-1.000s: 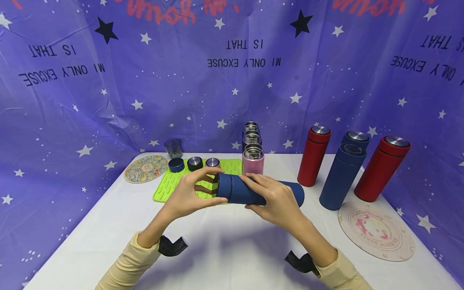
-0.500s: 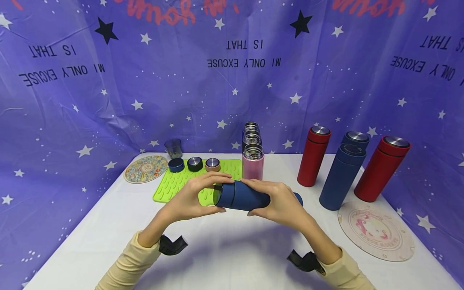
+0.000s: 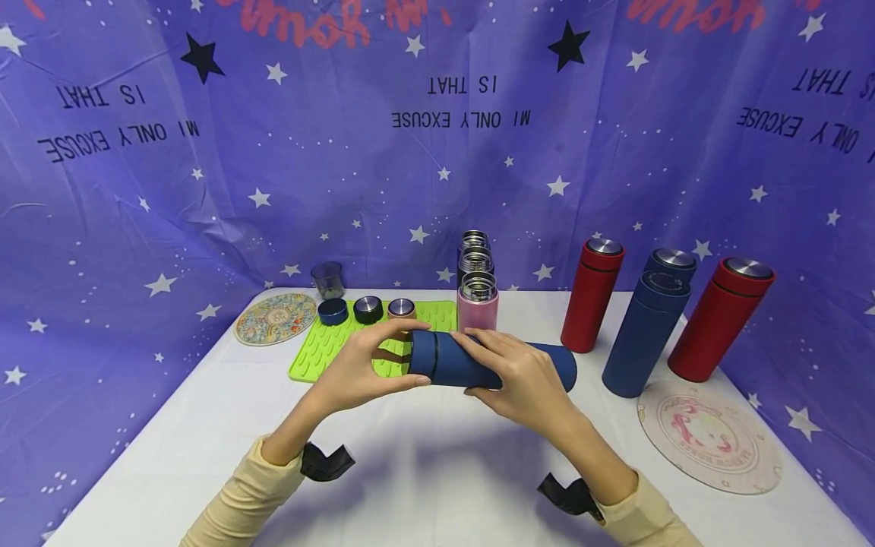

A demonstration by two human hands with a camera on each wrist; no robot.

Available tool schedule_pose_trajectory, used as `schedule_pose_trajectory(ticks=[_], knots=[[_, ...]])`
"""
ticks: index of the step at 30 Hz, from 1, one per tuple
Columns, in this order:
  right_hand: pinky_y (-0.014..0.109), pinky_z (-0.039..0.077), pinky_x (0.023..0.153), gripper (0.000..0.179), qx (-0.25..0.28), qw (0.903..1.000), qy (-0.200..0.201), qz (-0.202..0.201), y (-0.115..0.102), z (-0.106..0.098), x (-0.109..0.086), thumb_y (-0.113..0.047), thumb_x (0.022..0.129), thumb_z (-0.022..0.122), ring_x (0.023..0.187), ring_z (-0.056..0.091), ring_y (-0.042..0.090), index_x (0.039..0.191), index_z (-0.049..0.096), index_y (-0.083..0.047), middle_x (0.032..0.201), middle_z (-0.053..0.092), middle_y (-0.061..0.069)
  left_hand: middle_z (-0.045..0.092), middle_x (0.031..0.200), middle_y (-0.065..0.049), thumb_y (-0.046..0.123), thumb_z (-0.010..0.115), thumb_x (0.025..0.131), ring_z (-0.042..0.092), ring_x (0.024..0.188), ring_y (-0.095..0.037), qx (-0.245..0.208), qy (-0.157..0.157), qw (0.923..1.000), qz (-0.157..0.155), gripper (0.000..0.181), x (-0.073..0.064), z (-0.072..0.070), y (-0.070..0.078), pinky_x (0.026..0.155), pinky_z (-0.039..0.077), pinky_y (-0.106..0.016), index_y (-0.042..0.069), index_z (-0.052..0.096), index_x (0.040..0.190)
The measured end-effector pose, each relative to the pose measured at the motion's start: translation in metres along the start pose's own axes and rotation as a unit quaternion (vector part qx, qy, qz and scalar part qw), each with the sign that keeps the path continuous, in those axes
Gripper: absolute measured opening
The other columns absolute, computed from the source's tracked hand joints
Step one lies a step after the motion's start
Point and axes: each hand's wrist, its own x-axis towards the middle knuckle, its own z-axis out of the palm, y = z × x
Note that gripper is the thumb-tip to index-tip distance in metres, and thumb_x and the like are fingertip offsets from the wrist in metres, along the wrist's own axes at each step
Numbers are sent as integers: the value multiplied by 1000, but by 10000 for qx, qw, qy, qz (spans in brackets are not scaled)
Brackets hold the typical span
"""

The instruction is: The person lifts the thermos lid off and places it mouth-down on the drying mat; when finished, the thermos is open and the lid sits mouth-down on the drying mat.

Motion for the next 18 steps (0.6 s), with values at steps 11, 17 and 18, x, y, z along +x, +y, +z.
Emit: schedule_pose_trajectory(ticks=[11,17,18], knots=[[38,56,83,85,1731,9767,-943,853,9,-6,-2,-33,61,93,98,66,15,137,57,-23,118,66,-4,57,126,-15,6,87,69,56,116,-24,365,-450,9924,1085,66,4,-5,19,92,52,-34,-1,57,127],[39,56,84,85,1532,9821,-828,714,7,-6,-2,-33,61,93,100,66,17,137,56,-23,119,66,-3,58,126,-9,10,87,70,55,116,-20,291,-370,9936,1024,65,3,-3,8,87,54,-31,4,58,128],[40,55,85,86,1393,9856,-729,619,6,-5,-2,-31,60,93,102,65,18,137,56,-22,120,66,-2,58,126,-7,12,87,71,56,115,-19,243,-325,9952,890,66,2,-2,5,84,55,-29,6,57,129]])
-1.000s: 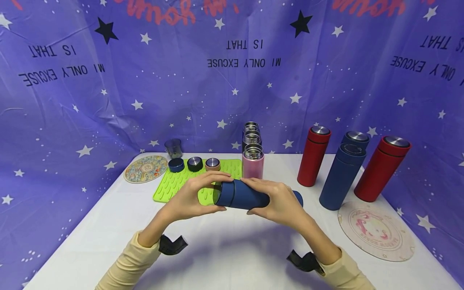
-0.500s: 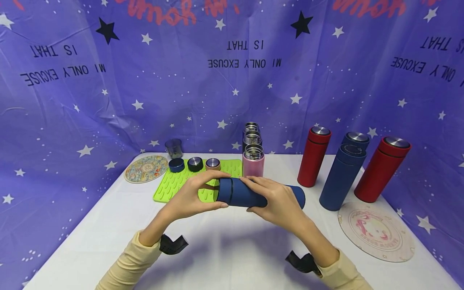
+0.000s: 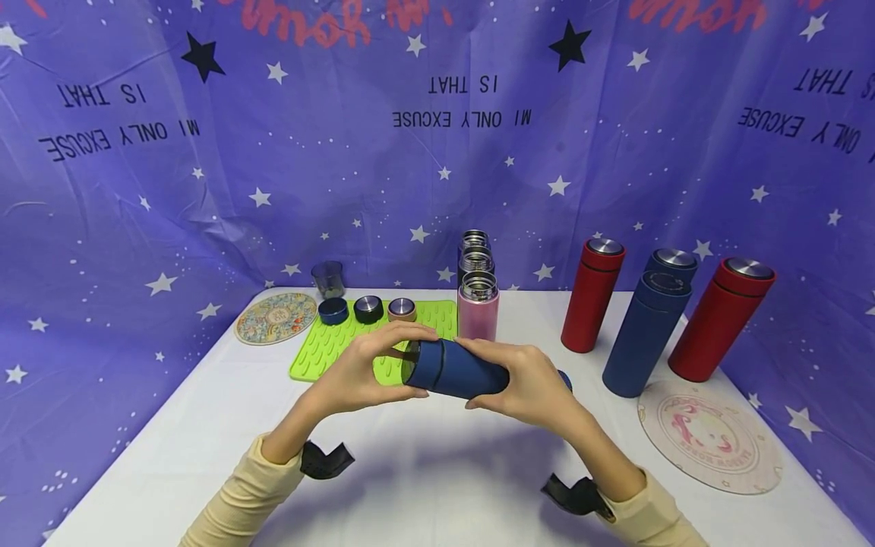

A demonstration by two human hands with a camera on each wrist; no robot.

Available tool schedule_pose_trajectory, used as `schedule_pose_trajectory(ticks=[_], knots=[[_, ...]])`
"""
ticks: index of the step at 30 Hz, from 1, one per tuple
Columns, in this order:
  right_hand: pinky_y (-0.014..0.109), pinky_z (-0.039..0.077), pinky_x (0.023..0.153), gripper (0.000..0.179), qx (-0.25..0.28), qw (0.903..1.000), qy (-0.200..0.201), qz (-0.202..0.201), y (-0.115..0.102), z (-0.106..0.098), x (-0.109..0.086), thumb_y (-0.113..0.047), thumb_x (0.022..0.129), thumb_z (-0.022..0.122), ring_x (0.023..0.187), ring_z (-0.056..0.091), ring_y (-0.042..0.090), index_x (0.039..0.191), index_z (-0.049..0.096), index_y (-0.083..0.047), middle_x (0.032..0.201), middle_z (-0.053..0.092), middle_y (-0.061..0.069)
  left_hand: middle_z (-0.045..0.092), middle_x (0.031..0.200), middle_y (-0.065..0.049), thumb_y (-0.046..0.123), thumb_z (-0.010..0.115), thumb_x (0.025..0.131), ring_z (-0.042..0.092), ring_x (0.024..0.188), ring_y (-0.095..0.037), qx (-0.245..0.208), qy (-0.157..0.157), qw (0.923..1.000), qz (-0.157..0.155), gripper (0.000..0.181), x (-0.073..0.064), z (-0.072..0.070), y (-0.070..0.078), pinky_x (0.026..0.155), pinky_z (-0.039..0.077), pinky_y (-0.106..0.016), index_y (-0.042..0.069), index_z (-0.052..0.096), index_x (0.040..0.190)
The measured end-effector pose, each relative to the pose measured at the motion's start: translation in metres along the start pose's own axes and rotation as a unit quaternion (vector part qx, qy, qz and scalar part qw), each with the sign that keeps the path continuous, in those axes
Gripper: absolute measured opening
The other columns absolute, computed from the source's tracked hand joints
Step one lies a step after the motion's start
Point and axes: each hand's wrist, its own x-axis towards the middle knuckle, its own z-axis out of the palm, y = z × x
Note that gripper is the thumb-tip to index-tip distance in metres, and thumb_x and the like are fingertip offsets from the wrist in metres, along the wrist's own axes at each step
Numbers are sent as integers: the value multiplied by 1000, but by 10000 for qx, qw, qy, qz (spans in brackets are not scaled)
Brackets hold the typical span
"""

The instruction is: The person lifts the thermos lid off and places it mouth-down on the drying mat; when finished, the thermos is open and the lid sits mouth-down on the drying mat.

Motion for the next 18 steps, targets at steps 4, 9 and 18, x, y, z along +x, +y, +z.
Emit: schedule_pose_trajectory(ticks=[4,9,18], knots=[[45,55,85,85,-927,9934,510,-447,-4,5,0,-27,59,93,108,64,25,136,58,-20,123,65,5,59,124,0,22,86,74,61,104,-15,-261,256,9968,-708,65,-3,2,-4,72,58,-25,11,56,131],[48,56,81,86,-1680,9799,862,-638,-9,8,1,-28,59,92,107,64,30,137,57,-22,124,64,7,58,124,5,29,84,76,63,101,-13,-306,352,9920,-1170,63,-4,2,-3,71,58,-25,17,56,131],[43,56,84,85,-482,9984,178,-237,-3,0,-2,-28,60,93,104,65,22,136,58,-21,121,66,2,57,129,-7,17,87,72,55,118,-18,56,-108,9999,-62,66,-3,2,-6,90,53,-32,8,57,129]])
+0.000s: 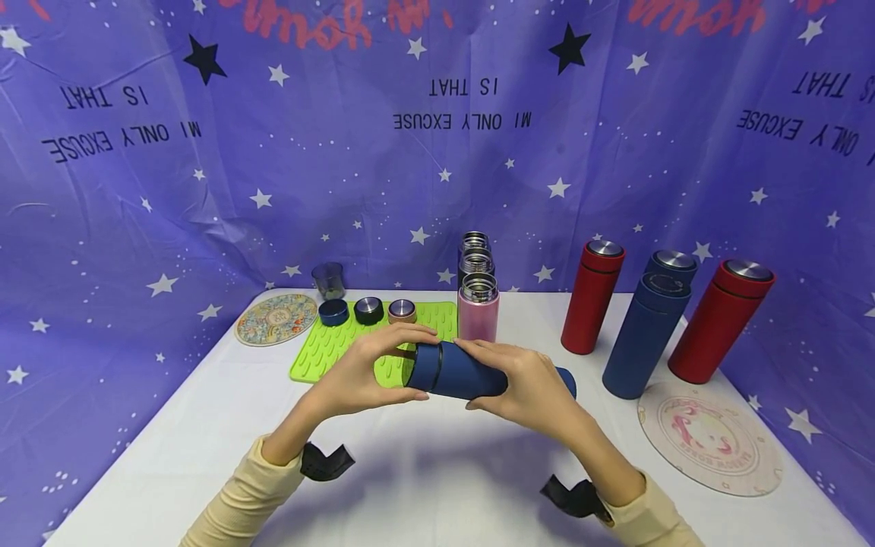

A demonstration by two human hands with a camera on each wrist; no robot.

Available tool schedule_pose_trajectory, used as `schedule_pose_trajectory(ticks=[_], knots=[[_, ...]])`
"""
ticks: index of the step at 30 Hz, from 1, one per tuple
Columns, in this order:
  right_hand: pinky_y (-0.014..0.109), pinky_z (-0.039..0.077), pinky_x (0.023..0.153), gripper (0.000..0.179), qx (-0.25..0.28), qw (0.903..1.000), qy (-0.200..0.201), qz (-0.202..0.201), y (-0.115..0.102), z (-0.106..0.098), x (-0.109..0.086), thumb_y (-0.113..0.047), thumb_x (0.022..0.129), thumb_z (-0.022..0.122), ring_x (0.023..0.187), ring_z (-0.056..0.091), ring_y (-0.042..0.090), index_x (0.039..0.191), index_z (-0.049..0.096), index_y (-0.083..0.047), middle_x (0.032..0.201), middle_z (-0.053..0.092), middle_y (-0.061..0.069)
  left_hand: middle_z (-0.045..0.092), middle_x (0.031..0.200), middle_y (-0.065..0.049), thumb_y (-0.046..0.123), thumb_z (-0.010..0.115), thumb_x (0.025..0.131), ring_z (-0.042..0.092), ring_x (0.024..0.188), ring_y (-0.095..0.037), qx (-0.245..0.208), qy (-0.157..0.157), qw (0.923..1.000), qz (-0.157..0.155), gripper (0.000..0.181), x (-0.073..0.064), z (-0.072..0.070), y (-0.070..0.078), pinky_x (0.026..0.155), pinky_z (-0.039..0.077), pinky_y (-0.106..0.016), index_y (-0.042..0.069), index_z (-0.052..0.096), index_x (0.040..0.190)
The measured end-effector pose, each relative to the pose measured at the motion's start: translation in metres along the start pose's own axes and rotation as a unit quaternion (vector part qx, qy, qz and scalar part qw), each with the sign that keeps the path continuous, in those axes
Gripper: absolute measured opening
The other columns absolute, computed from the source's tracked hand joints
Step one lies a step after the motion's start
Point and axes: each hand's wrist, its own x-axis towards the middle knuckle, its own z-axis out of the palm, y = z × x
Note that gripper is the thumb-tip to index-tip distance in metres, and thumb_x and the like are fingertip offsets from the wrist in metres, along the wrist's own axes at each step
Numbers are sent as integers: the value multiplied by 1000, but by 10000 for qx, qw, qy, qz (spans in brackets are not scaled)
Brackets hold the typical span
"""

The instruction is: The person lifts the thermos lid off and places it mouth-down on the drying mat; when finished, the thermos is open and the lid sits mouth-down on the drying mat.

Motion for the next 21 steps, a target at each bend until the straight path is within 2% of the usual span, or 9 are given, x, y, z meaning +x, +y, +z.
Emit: schedule_pose_trajectory(ticks=[4,6,8,10,13,17,19,21], knots=[[38,57,81,84,661,9964,-423,324,5,-4,-1,-31,62,93,96,66,17,137,57,-21,117,67,-2,55,132,-11,12,87,70,51,124,-22,203,-174,9990,347,64,1,0,0,102,44,-34,6,59,128],[36,57,81,83,784,9947,-513,417,6,-5,-1,-35,62,92,94,66,14,137,57,-22,116,67,-4,54,133,-11,9,87,70,50,125,-23,188,-206,9988,393,64,2,-1,2,103,44,-33,6,59,128],[35,57,81,84,770,9948,-513,434,6,-5,-1,-35,62,92,95,65,12,137,56,-24,116,67,-6,54,132,-10,9,86,72,52,123,-22,92,-189,9992,342,64,2,-1,2,97,48,-31,7,58,129],[37,56,82,85,638,9964,-418,363,4,-4,0,-32,61,93,97,65,13,137,56,-24,118,66,-5,56,130,-7,12,86,73,54,119,-20,-34,-121,9998,163,64,1,-1,2,89,53,-28,8,57,130],[41,56,84,86,159,9997,-142,143,1,-2,0,-28,60,94,103,65,19,137,57,-22,121,66,-1,58,127,-3,18,86,74,58,111,-17,-292,62,9991,-302,65,0,0,1,75,57,-24,11,56,132],[46,56,83,85,-744,9966,293,-192,-3,1,1,-30,60,93,107,64,27,136,58,-21,123,65,6,59,125,3,25,85,75,62,103,-15,-479,316,9939,-944,64,-1,1,1,70,58,-24,16,57,131],[47,56,82,85,-1045,9932,425,-286,-4,2,0,-31,60,92,106,64,28,136,58,-21,123,65,7,59,125,4,26,85,75,63,103,-14,-451,356,9926,-1069,64,-1,1,2,71,58,-24,16,57,131],[47,56,82,85,-1106,9924,459,-297,-5,2,0,-31,59,92,106,64,28,136,58,-21,123,65,7,59,126,3,25,85,75,61,106,-14,-374,312,9940,-982,65,-1,1,1,73,57,-25,15,57,131]])
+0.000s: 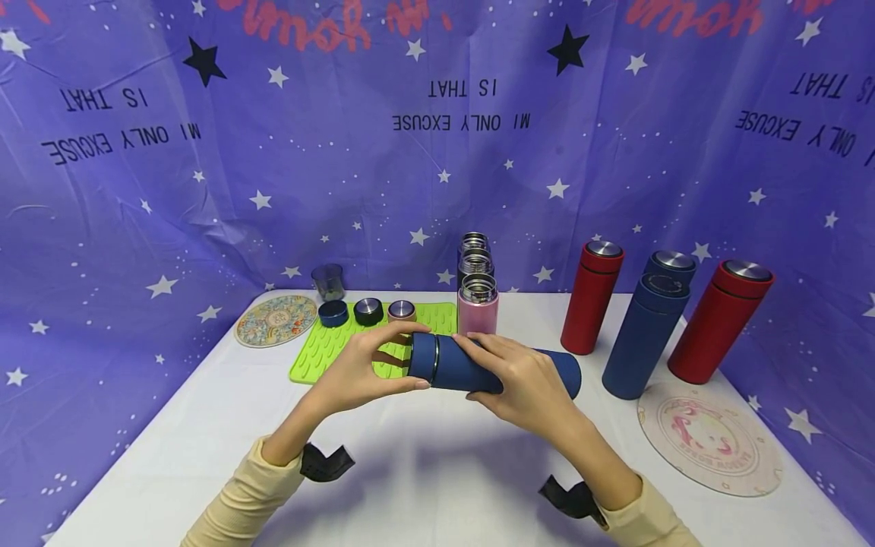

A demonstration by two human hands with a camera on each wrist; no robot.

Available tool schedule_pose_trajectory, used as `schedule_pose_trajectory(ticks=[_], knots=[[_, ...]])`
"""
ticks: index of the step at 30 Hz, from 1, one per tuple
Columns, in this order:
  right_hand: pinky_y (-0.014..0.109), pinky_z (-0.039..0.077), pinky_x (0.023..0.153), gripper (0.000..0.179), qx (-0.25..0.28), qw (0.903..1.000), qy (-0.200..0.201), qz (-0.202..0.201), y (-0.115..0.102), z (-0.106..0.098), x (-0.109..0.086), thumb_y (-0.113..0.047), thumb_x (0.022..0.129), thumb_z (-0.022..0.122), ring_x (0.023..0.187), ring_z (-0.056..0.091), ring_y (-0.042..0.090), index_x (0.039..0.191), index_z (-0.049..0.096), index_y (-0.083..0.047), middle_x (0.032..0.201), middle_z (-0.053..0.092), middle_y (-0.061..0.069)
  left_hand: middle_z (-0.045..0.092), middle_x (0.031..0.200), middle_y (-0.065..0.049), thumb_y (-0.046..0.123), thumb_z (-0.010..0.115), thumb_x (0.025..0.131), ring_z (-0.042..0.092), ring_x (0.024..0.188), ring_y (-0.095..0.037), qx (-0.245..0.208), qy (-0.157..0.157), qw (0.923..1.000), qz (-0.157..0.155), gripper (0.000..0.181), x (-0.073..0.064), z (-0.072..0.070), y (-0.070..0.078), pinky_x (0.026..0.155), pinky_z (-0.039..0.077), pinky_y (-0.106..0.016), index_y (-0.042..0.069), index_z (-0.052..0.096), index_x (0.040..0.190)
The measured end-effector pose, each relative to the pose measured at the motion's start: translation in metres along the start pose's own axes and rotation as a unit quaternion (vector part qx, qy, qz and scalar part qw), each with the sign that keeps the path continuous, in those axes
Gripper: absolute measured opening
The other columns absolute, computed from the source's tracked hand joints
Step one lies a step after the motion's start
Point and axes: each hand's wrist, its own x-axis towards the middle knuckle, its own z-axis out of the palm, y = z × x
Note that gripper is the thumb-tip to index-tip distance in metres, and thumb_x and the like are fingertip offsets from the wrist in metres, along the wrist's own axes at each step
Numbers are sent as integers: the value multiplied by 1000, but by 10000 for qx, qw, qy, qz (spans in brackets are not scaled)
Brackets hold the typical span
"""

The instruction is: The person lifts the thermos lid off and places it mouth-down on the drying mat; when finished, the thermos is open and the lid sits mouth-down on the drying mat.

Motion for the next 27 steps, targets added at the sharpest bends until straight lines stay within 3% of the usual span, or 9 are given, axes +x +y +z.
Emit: schedule_pose_trajectory(ticks=[6,12,15,20,27], knots=[[44,56,84,86,1006,9935,-459,273,6,-1,-1,-27,58,94,104,65,22,136,58,-20,120,66,2,57,130,-6,17,88,71,55,118,-20,183,-349,9953,885,69,1,-1,-1,85,55,-33,8,57,131],[38,57,82,85,1782,9784,-893,546,14,-2,-1,-31,62,93,97,66,16,137,56,-20,117,67,-2,53,135,-6,8,86,71,49,126,-20,423,-525,9896,1274,67,2,-3,-2,101,45,-33,9,58,131],[37,57,82,84,1816,9775,-903,581,15,-2,-1,-31,62,93,96,66,15,137,56,-22,117,67,-3,53,135,-6,6,85,72,49,126,-20,378,-550,9896,1278,66,2,-3,-4,99,47,-33,10,57,132],[41,56,84,86,1619,9824,-783,512,13,-1,0,-27,62,93,99,66,18,138,55,-22,119,67,-1,57,129,-9,5,86,71,54,118,-21,70,-435,9933,1065,68,3,-3,-2,83,56,-32,4,55,131],[44,55,86,88,1217,9899,-593,431,10,-2,0,-26,59,94,105,65,21,138,55,-22,122,65,1,59,121,-19,-3,84,69,59,111,-27,-123,-300,9966,755,64,4,-10,26,73,59,-38,-7,55,126]])
